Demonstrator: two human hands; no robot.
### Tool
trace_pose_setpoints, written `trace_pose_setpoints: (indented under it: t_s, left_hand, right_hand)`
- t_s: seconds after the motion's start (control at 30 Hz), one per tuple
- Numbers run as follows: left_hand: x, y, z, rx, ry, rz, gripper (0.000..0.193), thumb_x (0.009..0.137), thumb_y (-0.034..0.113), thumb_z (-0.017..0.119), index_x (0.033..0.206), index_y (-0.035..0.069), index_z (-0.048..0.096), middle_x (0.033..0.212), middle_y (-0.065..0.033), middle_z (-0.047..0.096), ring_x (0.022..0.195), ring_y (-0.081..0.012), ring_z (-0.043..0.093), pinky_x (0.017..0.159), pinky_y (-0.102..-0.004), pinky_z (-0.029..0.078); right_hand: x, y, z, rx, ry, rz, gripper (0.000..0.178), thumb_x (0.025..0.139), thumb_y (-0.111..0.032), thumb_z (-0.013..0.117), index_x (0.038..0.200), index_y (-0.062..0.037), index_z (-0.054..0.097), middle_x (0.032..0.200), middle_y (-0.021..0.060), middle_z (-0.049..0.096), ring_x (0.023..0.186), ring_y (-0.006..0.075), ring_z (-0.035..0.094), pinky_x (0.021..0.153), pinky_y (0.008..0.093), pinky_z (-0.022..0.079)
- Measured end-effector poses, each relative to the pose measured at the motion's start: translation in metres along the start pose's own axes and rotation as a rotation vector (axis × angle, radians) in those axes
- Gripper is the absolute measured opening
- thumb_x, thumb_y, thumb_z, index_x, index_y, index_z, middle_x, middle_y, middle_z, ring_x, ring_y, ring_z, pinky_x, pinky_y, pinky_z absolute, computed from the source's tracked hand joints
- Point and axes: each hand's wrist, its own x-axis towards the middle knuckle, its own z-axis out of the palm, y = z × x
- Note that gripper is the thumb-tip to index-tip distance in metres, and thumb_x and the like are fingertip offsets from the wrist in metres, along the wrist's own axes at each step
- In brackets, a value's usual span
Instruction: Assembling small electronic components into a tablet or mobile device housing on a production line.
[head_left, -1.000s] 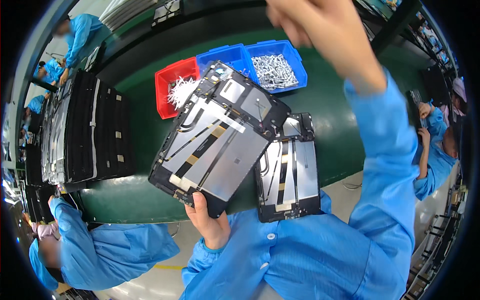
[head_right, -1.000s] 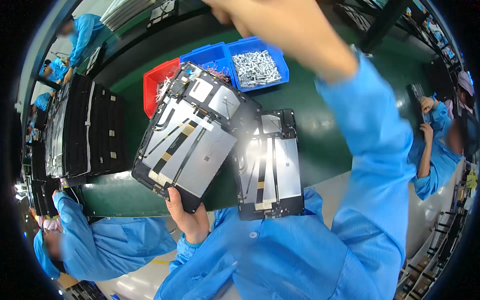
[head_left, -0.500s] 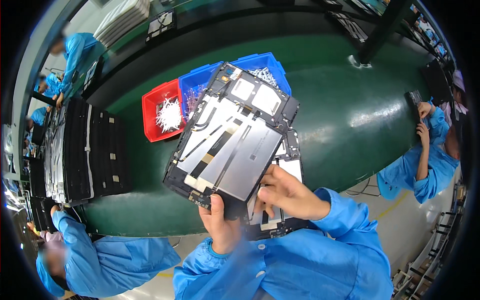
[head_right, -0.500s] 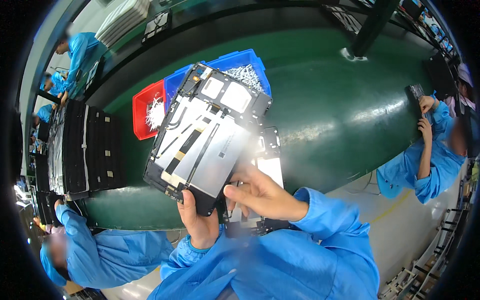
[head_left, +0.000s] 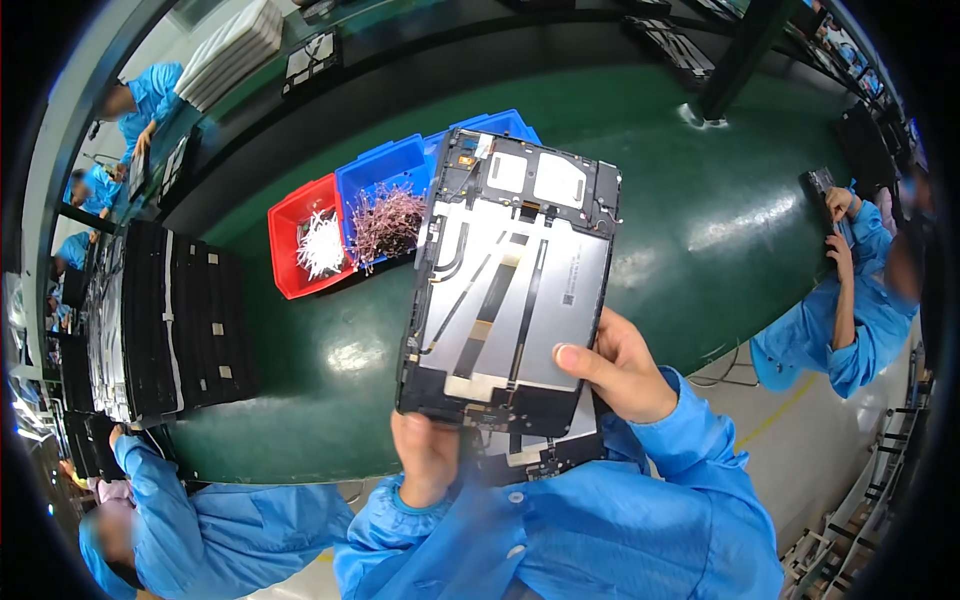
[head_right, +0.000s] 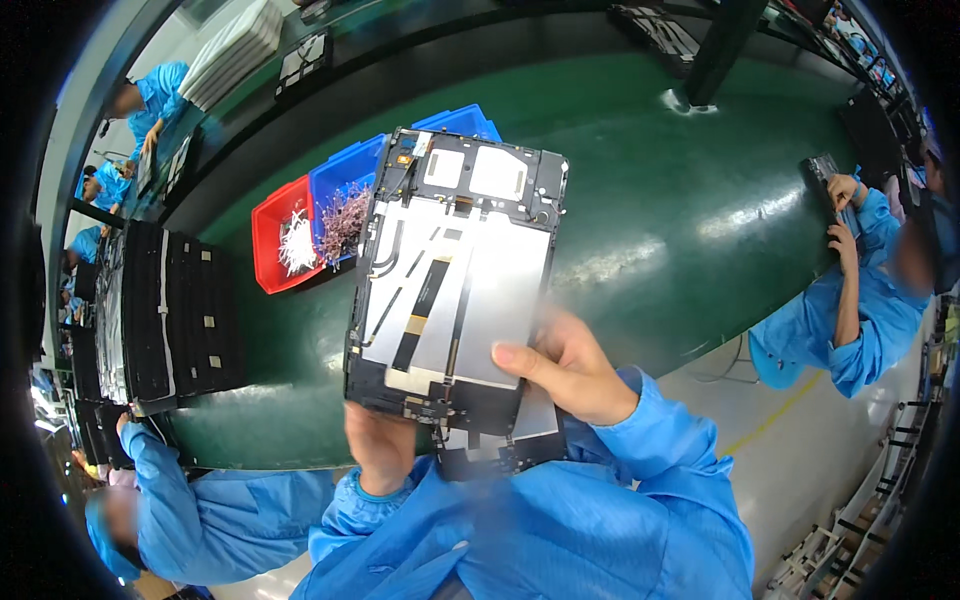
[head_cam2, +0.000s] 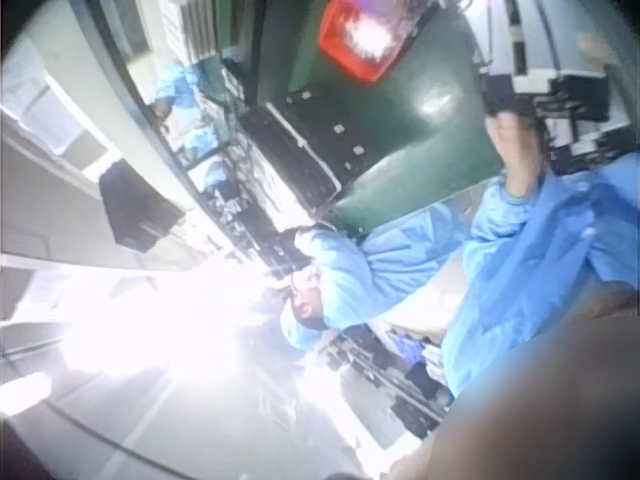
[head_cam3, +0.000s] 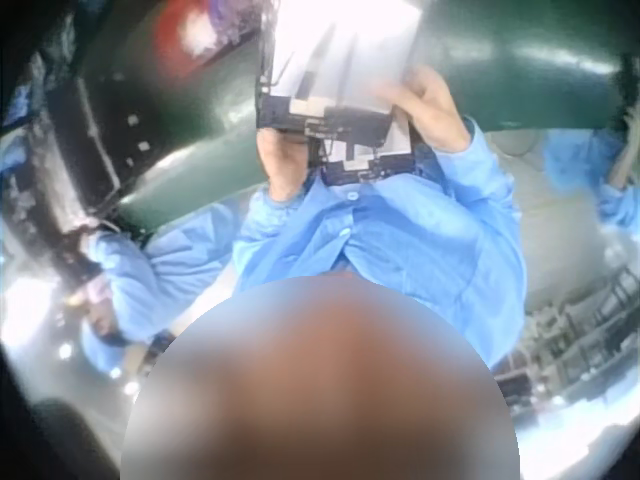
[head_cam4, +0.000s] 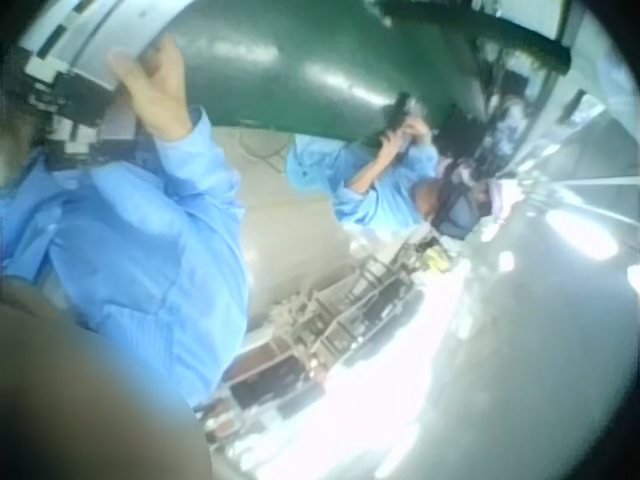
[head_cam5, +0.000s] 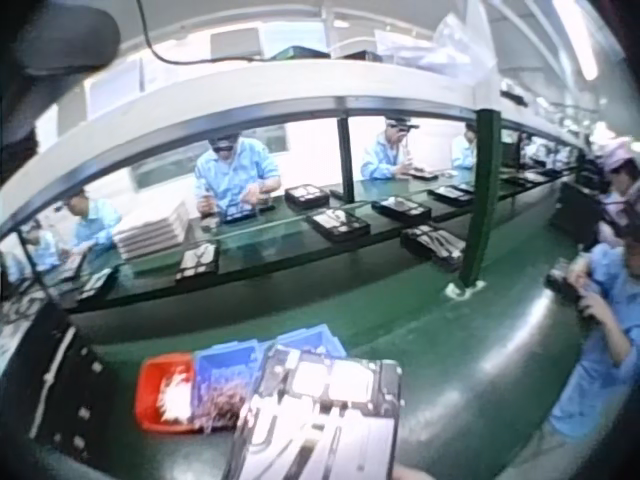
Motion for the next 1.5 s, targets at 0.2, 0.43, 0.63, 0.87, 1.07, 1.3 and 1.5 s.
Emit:
trace_pose_setpoints:
  t_s: [0.2, 0.43, 0.63, 0.87, 1.07, 1.3, 1.5]
  left_hand:
    - [0.024, 0.037, 0.010, 0.228, -0.069, -0.069, 0.053, 0.102, 0.030, 0.061, 0.137, -0.009, 0.051, 0.125, -0.0167, 0.066, 0.116, -0.0203, 0.063, 0.102, -0.0345, 0.048]
    - [0.027, 0.040, 0.008, 0.361, -0.101, -0.065, 0.039, 0.098, -0.002, 0.061, 0.135, -0.009, 0.053, 0.120, -0.0155, 0.069, 0.109, -0.0162, 0.066, 0.096, -0.0284, 0.052]
    - [0.033, 0.046, 0.005, 0.375, -0.042, -0.003, 0.037, 0.098, -0.001, 0.063, 0.133, -0.009, 0.055, 0.117, -0.0144, 0.070, 0.108, -0.0160, 0.066, 0.096, -0.0285, 0.052]
    - [0.048, 0.057, 0.012, 0.339, -0.029, 0.052, 0.038, 0.097, 0.000, 0.064, 0.132, -0.009, 0.054, 0.115, -0.0141, 0.070, 0.104, -0.0144, 0.067, 0.090, -0.0270, 0.055]
    - [0.058, 0.058, 0.012, 0.385, -0.062, 0.026, 0.040, 0.096, 0.002, 0.066, 0.133, -0.009, 0.053, 0.111, -0.0123, 0.070, 0.099, -0.0132, 0.068, 0.088, -0.0271, 0.055]
    - [0.059, 0.057, 0.011, 0.386, -0.039, -0.005, 0.041, 0.095, 0.001, 0.067, 0.132, -0.008, 0.053, 0.110, -0.0112, 0.070, 0.098, -0.0127, 0.068, 0.087, -0.0257, 0.055]
    - [0.057, 0.056, 0.012, 0.409, -0.038, -0.003, 0.040, 0.095, 0.001, 0.067, 0.132, -0.008, 0.054, 0.111, -0.0110, 0.069, 0.099, -0.0126, 0.067, 0.087, -0.0254, 0.054]
  right_hand:
    - [-0.009, -0.003, -0.026, -0.253, -0.050, -0.035, 0.059, 0.097, -0.014, 0.069, 0.145, 0.0036, 0.042, 0.134, 0.0087, 0.058, 0.123, 0.0158, 0.054, 0.103, 0.0315, 0.044]
    - [-0.013, -0.007, -0.024, -0.321, -0.063, 0.087, 0.066, 0.088, -0.014, 0.076, 0.144, 0.0041, 0.045, 0.127, 0.0091, 0.061, 0.118, 0.0156, 0.056, 0.100, 0.0307, 0.044]
    - [-0.013, -0.005, -0.025, -0.369, -0.076, 0.101, 0.069, 0.085, -0.017, 0.078, 0.142, 0.0049, 0.047, 0.127, 0.0100, 0.061, 0.116, 0.0177, 0.056, 0.099, 0.0320, 0.045]
    - [-0.016, -0.003, -0.011, -0.386, 0.025, 0.086, 0.073, 0.077, -0.026, 0.083, 0.136, 0.0037, 0.052, 0.119, 0.0089, 0.066, 0.107, 0.0167, 0.062, 0.095, 0.0294, 0.047]
    - [-0.017, -0.003, -0.013, -0.381, 0.046, 0.097, 0.074, 0.075, -0.025, 0.083, 0.136, 0.0038, 0.052, 0.121, 0.0101, 0.066, 0.110, 0.0182, 0.062, 0.098, 0.0308, 0.046]
    - [-0.016, -0.001, -0.018, -0.358, 0.029, 0.095, 0.073, 0.075, -0.023, 0.082, 0.136, 0.0035, 0.053, 0.122, 0.0104, 0.066, 0.112, 0.0186, 0.061, 0.100, 0.0317, 0.045]
    - [-0.018, 0.000, -0.025, -0.329, -0.071, 0.068, 0.062, 0.086, -0.013, 0.076, 0.139, 0.0035, 0.050, 0.117, 0.0052, 0.063, 0.102, 0.0102, 0.058, 0.091, 0.0244, 0.045]
